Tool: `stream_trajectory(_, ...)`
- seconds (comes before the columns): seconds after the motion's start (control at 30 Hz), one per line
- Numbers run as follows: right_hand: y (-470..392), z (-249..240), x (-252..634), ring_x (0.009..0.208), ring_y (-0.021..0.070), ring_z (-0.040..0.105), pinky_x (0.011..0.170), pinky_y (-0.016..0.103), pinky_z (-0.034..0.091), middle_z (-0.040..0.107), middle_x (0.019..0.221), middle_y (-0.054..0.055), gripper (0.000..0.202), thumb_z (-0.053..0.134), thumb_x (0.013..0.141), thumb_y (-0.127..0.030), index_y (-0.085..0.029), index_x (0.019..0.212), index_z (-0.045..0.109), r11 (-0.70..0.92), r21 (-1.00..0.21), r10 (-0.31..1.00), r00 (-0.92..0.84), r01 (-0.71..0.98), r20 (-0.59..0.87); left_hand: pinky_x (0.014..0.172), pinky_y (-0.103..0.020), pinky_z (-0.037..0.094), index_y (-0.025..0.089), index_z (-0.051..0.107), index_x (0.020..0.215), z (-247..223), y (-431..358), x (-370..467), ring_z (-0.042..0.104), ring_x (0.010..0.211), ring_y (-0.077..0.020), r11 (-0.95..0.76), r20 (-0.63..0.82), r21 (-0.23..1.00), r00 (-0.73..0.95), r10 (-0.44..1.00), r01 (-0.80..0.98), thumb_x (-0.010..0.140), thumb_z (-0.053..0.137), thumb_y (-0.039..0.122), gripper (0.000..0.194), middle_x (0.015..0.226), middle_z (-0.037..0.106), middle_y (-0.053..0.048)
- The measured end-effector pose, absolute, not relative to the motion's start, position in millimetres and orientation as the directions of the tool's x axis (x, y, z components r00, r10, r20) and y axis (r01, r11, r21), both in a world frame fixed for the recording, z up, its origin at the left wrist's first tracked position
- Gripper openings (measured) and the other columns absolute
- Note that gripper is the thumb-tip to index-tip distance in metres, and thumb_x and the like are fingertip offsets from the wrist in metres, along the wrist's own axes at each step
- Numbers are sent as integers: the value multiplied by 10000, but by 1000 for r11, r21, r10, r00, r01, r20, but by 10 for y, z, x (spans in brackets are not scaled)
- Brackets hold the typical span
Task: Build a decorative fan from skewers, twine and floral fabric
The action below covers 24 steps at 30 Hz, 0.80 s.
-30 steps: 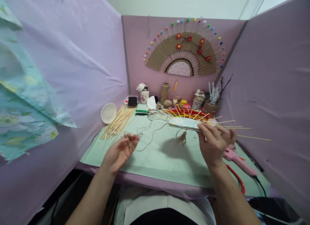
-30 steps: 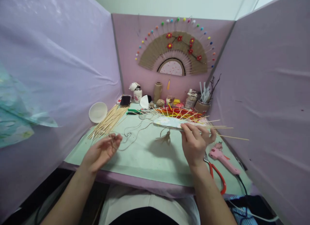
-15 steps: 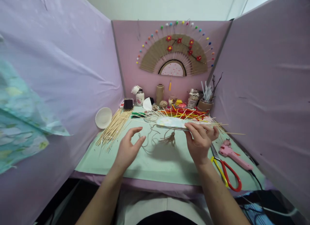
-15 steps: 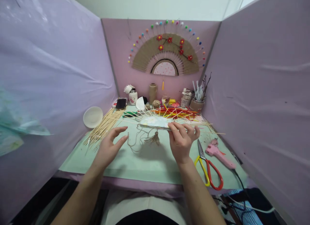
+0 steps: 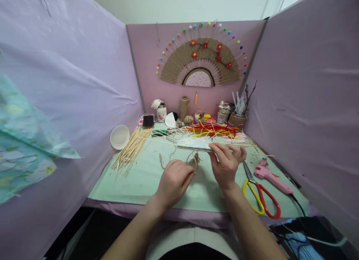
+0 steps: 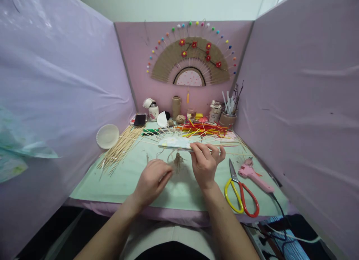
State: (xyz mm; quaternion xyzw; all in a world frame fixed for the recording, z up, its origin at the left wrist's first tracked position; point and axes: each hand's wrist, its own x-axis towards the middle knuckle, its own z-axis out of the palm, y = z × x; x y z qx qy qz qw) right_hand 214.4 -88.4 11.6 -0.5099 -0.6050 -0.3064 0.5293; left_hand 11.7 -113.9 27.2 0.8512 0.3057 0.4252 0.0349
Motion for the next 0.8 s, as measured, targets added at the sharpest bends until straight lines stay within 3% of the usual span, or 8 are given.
stream_trajectory(0.1, -889, 122, 2146, 953, 221, 562, 1077, 502, 213, 758, 957, -10, 143, 656, 888, -240, -284, 1021, 689, 284, -172, 287, 88, 943, 954, 860, -383, 464, 169, 637, 834, 253, -1154, 145, 618, 774, -179, -837, 566, 175, 643, 516, 518, 947, 509, 243, 186, 752, 672, -37)
stream_trajectory(0.23, -898, 143, 2179, 953, 215, 559, 1067, 476, 230, 757, 953, -6, 126, 667, 881, -244, -272, 1002, 694, 288, -195, 274, 114, 938, 955, 871, -395, 480, 179, 663, 949, 220, -1135, 30, 650, 882, -211, -801, 455, 318, 659, 598, 507, 869, 642, 420, 254, 894, 717, -48)
stream_trajectory(0.33, -899, 171, 2198, 942, 210, 563, 1066, 471, 228, 755, 950, -1, 116, 664, 884, -241, -265, 993, 698, 307, -213, 267, 131, 928, 955, 867, -361, 500, 207, 676, 995, 175, -1039, -156, 666, 947, -198, -712, 480, 462, 526, 702, 528, 917, 577, 385, 219, 987, 731, -50)
stream_trajectory(0.43, -904, 222, 2194, 942, 209, 563, 1063, 471, 232, 754, 951, -3, 114, 659, 887, -249, -270, 992, 701, 339, -226, 270, 136, 913, 953, 827, -329, 519, 205, 673, 937, 144, -870, -335, 669, 896, -175, -620, 574, 536, 292, 765, 573, 927, 561, 319, 160, 937, 721, -43)
stream_trajectory(0.57, -925, 304, 2167, 944, 212, 559, 1039, 462, 265, 753, 951, -4, 113, 657, 889, -268, -275, 991, 705, 382, -222, 268, 123, 897, 956, 736, -308, 520, 189, 622, 998, 155, -694, -417, 619, 791, -150, -588, 766, 509, -19, 643, 629, 876, 630, 271, 147, 944, 656, -44)
stream_trajectory(0.67, -942, 341, 2157, 946, 213, 563, 1025, 457, 282, 751, 954, 1, 119, 655, 889, -273, -276, 998, 705, 420, -238, 285, 121, 876, 951, 758, -317, 518, 193, 578, 1032, 155, -666, -348, 596, 785, -143, -664, 855, 444, -64, 514, 601, 848, 666, 241, 209, 897, 609, -25)
stream_trajectory(0.8, -968, 347, 2177, 954, 220, 574, 1015, 461, 297, 749, 965, 6, 120, 643, 895, -291, -287, 994, 711, 448, -293, 345, 139, 844, 928, 793, -339, 527, 219, 514, 1179, 101, -695, -191, 605, 820, -144, -757, 875, 451, -68, 479, 474, 839, 675, 204, 376, 926, 584, -20)
